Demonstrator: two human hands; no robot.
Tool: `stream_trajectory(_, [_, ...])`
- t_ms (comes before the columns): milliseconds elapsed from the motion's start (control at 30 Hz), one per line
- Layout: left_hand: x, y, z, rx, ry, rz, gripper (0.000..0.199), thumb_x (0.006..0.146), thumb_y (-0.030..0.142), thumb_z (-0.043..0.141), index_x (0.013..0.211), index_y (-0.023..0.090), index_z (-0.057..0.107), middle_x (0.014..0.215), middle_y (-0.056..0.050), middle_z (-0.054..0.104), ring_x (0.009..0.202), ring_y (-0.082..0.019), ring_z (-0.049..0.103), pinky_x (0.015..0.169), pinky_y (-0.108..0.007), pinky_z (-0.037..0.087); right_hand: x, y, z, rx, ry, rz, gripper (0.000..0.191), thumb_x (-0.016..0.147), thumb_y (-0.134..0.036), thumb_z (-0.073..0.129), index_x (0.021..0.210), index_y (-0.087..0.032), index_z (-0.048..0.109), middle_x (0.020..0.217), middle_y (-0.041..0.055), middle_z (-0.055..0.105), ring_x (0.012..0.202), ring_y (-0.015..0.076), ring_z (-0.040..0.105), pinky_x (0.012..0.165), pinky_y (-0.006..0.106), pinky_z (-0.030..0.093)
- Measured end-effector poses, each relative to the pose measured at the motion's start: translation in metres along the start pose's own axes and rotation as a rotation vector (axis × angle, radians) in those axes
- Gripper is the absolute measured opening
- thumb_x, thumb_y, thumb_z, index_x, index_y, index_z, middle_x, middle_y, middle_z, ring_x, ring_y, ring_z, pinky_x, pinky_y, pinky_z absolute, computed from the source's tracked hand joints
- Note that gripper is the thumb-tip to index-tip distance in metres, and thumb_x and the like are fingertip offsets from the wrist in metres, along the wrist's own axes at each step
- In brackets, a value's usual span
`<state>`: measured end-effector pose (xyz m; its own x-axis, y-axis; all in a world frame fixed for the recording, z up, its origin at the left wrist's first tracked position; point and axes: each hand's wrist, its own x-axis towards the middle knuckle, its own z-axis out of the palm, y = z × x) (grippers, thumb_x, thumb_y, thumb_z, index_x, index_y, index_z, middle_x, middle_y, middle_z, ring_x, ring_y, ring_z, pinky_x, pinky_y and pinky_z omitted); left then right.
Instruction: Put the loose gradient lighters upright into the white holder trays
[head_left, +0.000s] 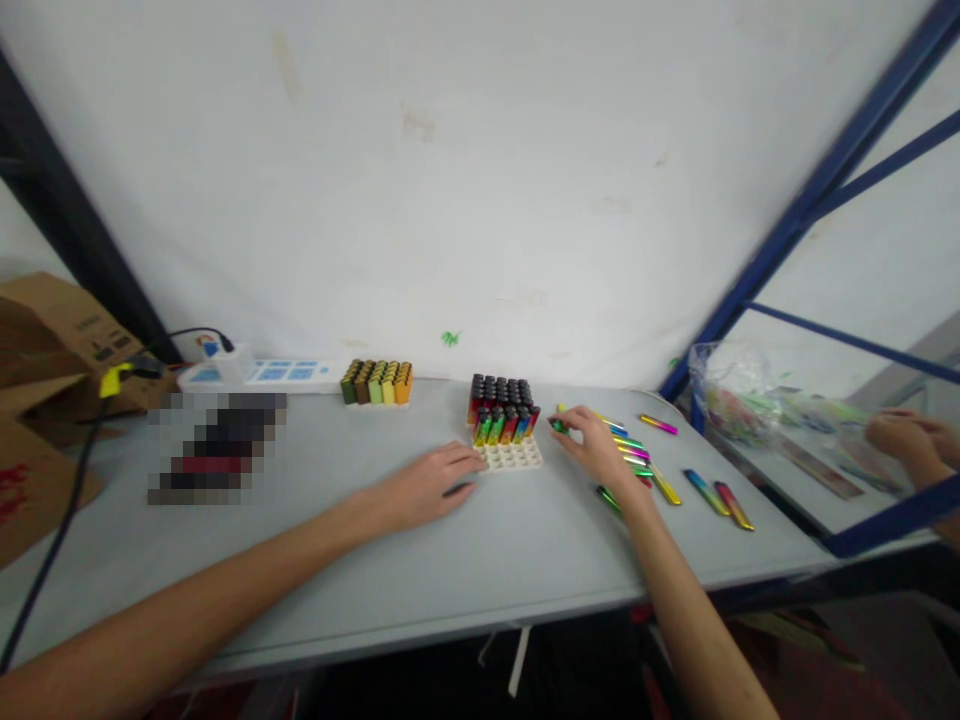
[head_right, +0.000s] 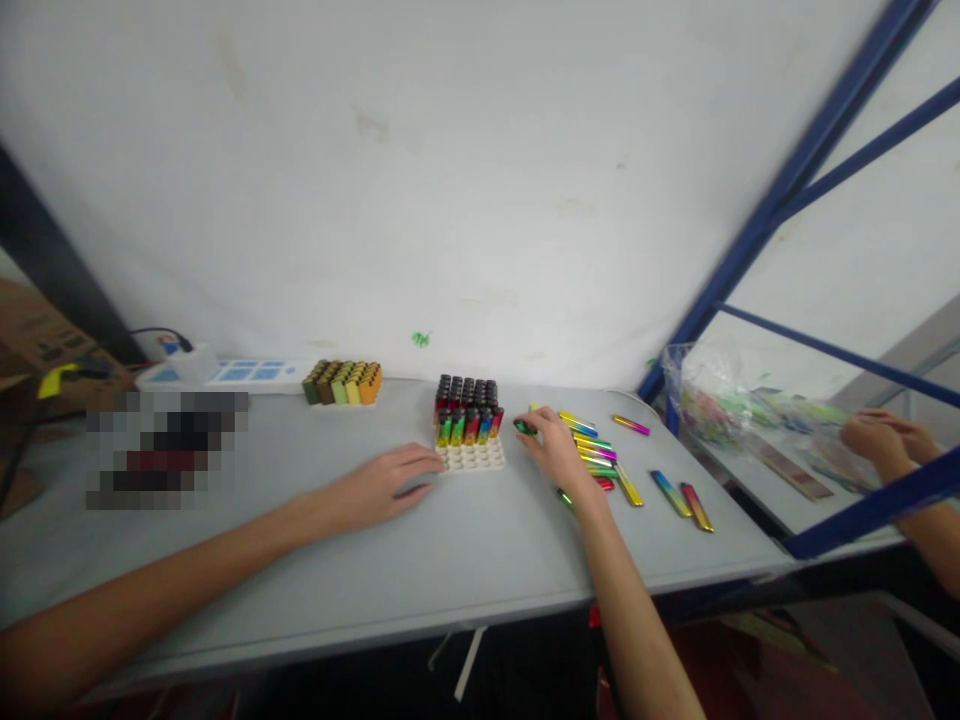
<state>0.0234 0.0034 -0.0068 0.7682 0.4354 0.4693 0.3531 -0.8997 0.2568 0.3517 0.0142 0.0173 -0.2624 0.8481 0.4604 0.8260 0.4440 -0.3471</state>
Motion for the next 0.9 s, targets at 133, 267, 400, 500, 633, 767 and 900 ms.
stream_trajectory(133, [-0.001,-0.001,0.001,0.001,-0.008,-0.007,0.027,0.1,0.022,0.053,0.124,0.018,0.063,0.125,-0.012,0.066,0.116,-0.023,0.062,0.106,-0.041,0.051,0.002,-0.012,-0.006,0.118,0.037,-0.111,0.019,0.094,-0.032,0.066,0.107,-0.02,0.073,0.099,0.0074,0.068,0.09,0.0209,0.065,0.083,0.033,0.052])
stream_trajectory(267, [0.0,-0.001,0.002,-0.009,0.01,0.0,0.026,0.099,0.022,0.054,0.123,0.018,0.063,0.124,-0.011,0.067,0.115,-0.023,0.063,0.106,-0.04,0.051,0.002,-0.02,-0.006,0.17,0.037,-0.117,0.027,0.093,-0.04,0.068,0.112,-0.021,0.073,0.088,0.0047,0.069,0.077,0.0184,0.064,0.075,0.031,0.052])
stream_trajectory(400, [0.001,0.0,0.001,0.004,0.003,-0.001,0.026,0.1,0.023,0.052,0.124,0.018,0.063,0.123,-0.012,0.067,0.114,-0.023,0.063,0.105,-0.041,0.052,0.001,-0.023,0.0,0.309,0.029,-0.05,0.036,0.091,-0.044,0.069,0.118,-0.021,0.068,0.083,0.0027,0.07,0.072,0.0173,0.066,0.072,0.03,0.055])
stream_trajectory(500, [0.001,0.0,0.0,0.009,-0.005,0.003,0.027,0.1,0.022,0.053,0.124,0.018,0.063,0.123,-0.011,0.067,0.114,-0.023,0.063,0.105,-0.041,0.051,0.0,-0.023,0.006,0.428,0.046,-0.003,0.041,0.088,-0.046,0.072,0.118,-0.02,0.063,0.082,0.0025,0.07,0.076,0.0182,0.069,0.073,0.031,0.059])
stream_trajectory(633, [0.001,-0.001,0.001,0.013,-0.01,0.005,0.027,0.1,0.022,0.053,0.125,0.018,0.062,0.124,-0.012,0.066,0.115,-0.023,0.062,0.106,-0.041,0.051,0.0,-0.024,0.009,0.462,0.074,0.029,0.035,0.089,-0.046,0.07,0.112,-0.02,0.062,0.09,0.0055,0.075,0.083,0.0202,0.074,0.078,0.034,0.061])
stream_trajectory(767, [0.001,-0.001,0.001,0.02,-0.023,-0.001,0.027,0.1,0.023,0.053,0.125,0.017,0.061,0.125,-0.012,0.065,0.116,-0.024,0.061,0.107,-0.041,0.05,0.001,-0.025,0.007,0.35,0.052,0.056,0.032,0.095,-0.042,0.061,0.119,-0.021,0.063,0.087,0.0056,0.078,0.083,0.0229,0.077,0.077,0.035,0.061])
stream_trajectory(900, [0.001,0.0,0.0,0.013,-0.016,0.001,0.026,0.1,0.022,0.052,0.124,0.018,0.061,0.124,-0.012,0.066,0.116,-0.023,0.061,0.107,-0.042,0.05,0.001,-0.024,0.006,0.264,0.075,0.066,0.032,0.096,-0.037,0.06,0.122,-0.021,0.066,0.093,0.0072,0.08,0.086,0.0242,0.077,0.079,0.036,0.061])
